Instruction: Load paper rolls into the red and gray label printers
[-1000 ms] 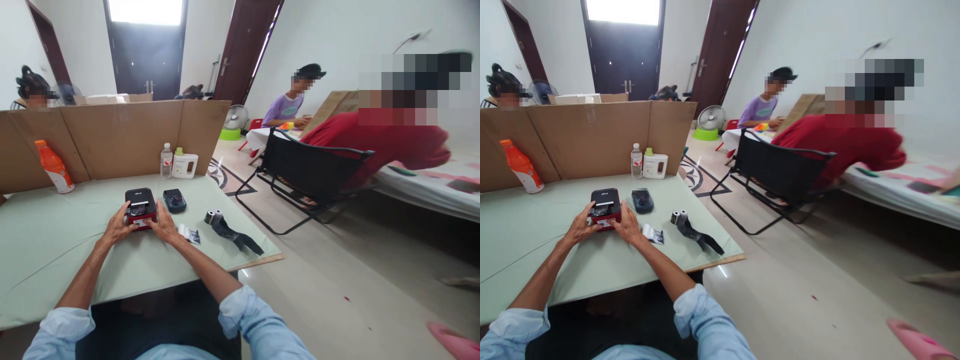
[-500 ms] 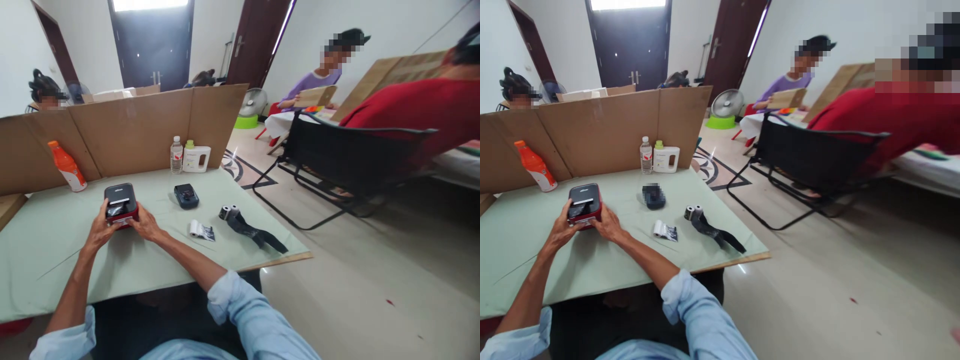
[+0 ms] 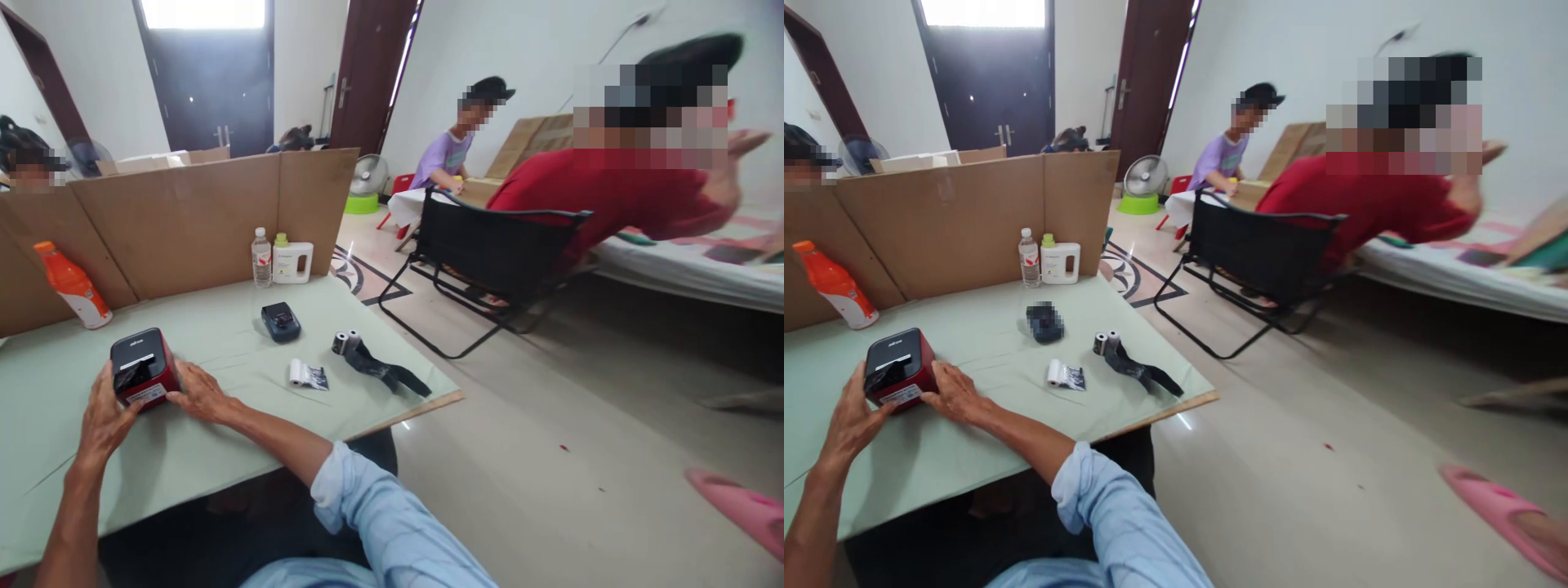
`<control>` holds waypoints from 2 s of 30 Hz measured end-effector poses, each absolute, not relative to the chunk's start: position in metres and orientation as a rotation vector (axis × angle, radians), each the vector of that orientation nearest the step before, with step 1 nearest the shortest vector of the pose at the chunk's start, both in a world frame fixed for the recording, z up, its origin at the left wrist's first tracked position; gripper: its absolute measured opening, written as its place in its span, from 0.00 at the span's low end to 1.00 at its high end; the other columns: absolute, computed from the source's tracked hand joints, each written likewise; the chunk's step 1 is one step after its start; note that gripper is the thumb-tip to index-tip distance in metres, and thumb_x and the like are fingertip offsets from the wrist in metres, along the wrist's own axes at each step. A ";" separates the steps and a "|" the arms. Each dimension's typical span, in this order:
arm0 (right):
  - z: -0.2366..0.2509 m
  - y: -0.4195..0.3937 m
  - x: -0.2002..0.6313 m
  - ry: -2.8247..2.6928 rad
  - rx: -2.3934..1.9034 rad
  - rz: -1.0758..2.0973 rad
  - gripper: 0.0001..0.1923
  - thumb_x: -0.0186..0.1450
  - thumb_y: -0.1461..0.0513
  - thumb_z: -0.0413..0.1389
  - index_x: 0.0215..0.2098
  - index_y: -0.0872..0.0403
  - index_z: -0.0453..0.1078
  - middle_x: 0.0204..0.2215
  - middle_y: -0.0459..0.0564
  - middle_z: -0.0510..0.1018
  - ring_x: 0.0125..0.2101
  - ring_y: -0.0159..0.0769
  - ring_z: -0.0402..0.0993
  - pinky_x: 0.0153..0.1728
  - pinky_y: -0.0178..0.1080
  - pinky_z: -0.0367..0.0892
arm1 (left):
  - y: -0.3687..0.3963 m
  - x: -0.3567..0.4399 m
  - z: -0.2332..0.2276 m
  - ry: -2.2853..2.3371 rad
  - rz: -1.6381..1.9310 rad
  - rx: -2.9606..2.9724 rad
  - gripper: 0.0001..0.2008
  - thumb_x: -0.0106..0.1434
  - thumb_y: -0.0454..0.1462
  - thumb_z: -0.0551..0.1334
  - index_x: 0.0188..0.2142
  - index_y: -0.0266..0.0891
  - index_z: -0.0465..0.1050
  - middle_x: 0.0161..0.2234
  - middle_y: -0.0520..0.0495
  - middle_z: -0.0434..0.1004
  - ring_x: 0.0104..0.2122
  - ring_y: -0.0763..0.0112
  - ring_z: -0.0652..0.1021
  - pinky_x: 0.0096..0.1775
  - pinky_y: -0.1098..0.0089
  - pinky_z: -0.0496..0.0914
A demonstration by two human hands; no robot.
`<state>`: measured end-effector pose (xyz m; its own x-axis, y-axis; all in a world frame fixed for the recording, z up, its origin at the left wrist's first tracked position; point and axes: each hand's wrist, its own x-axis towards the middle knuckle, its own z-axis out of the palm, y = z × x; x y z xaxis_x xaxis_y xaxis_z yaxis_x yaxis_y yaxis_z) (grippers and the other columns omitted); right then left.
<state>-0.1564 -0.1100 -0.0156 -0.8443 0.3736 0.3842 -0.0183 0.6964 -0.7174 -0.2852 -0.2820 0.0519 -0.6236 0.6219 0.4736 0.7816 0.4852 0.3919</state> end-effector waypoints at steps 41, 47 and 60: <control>-0.053 -0.022 -0.062 -2.215 -0.720 0.997 0.28 0.66 0.50 0.62 0.58 0.57 0.71 0.49 0.58 0.79 0.51 0.50 0.75 0.55 0.50 0.70 | -0.144 -0.204 -0.021 -2.584 -1.244 -1.601 0.33 0.53 0.38 0.72 0.60 0.38 0.72 0.53 0.38 0.80 0.49 0.52 0.80 0.51 0.57 0.75; -0.057 -0.016 -0.050 -2.260 -0.537 0.954 0.40 0.64 0.51 0.65 0.69 0.55 0.61 0.61 0.62 0.73 0.61 0.54 0.69 0.63 0.55 0.65 | -0.146 -0.240 -0.019 -2.532 -1.414 -1.834 0.40 0.50 0.46 0.76 0.61 0.36 0.74 0.54 0.37 0.79 0.47 0.52 0.82 0.51 0.53 0.77; -0.070 -0.018 -0.051 -2.205 -0.522 0.900 0.40 0.65 0.53 0.66 0.70 0.55 0.61 0.60 0.62 0.73 0.61 0.53 0.69 0.64 0.56 0.65 | -0.150 -0.241 -0.026 -2.444 -1.412 -1.940 0.30 0.56 0.50 0.73 0.55 0.36 0.79 0.58 0.35 0.77 0.58 0.47 0.77 0.60 0.49 0.73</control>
